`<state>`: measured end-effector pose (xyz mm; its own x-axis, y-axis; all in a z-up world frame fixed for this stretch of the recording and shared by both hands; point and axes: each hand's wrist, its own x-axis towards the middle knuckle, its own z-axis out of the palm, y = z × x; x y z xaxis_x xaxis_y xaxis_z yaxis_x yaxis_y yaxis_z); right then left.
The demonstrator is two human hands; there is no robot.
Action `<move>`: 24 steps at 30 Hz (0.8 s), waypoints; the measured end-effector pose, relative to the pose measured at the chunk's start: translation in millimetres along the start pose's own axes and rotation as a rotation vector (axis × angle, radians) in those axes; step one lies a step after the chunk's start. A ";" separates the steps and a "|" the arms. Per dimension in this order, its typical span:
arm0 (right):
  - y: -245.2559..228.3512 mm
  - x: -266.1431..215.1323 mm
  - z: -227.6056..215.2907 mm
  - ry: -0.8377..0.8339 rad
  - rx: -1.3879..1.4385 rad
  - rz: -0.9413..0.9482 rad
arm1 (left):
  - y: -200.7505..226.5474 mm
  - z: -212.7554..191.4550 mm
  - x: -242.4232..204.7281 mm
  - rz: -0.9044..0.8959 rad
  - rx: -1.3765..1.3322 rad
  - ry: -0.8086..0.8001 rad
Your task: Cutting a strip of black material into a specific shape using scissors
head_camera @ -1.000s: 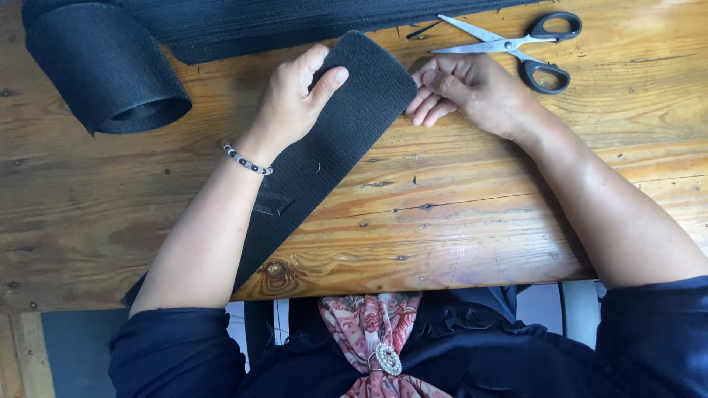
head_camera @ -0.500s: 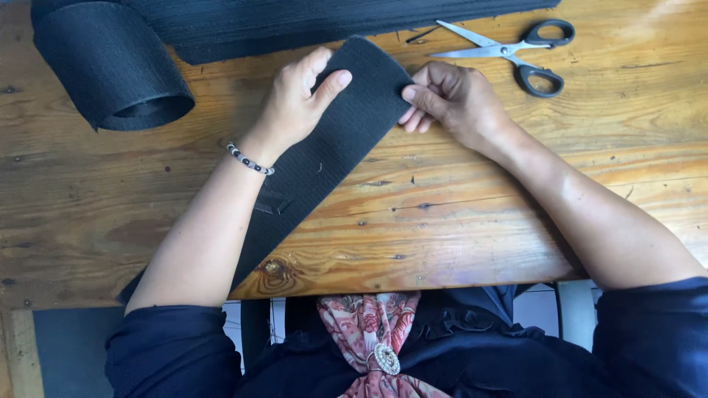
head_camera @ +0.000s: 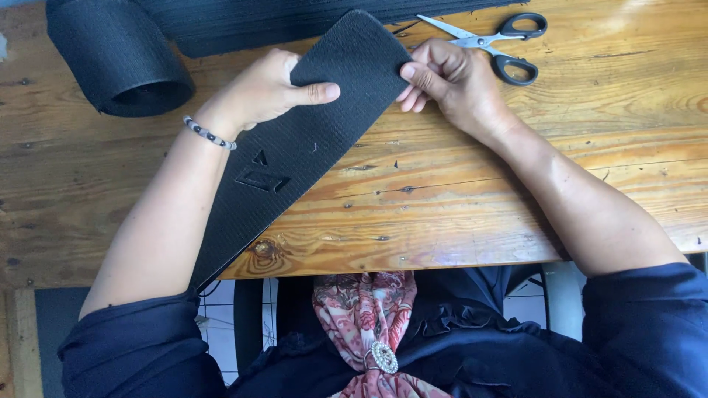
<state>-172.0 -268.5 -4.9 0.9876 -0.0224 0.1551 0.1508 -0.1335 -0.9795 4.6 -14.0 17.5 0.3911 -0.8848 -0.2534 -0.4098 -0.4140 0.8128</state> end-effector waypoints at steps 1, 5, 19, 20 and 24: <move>-2.0 -0.7 -4.0 -0.002 -0.001 0.001 | 13.3 -2.3 -2.6 0.000 -0.002 0.001; -4.7 -2.9 -12.3 0.038 -0.050 0.010 | 20.7 -5.1 -3.1 -0.166 0.189 0.030; 1.9 -2.5 -33.9 0.186 -0.266 0.025 | -27.6 42.7 48.6 0.467 0.435 0.549; -0.4 -3.8 -36.3 0.173 -0.290 0.028 | -25.0 42.4 49.6 0.447 0.394 0.502; 5.5 -4.4 -47.0 0.139 -0.276 0.034 | -12.5 42.9 48.6 0.457 0.293 0.415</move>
<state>-177.5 -315.7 -4.9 0.9736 -0.1644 0.1581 0.0822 -0.3937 -0.9156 -6.6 -61.0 -27.4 0.3853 -0.8536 0.3507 -0.7922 -0.1109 0.6001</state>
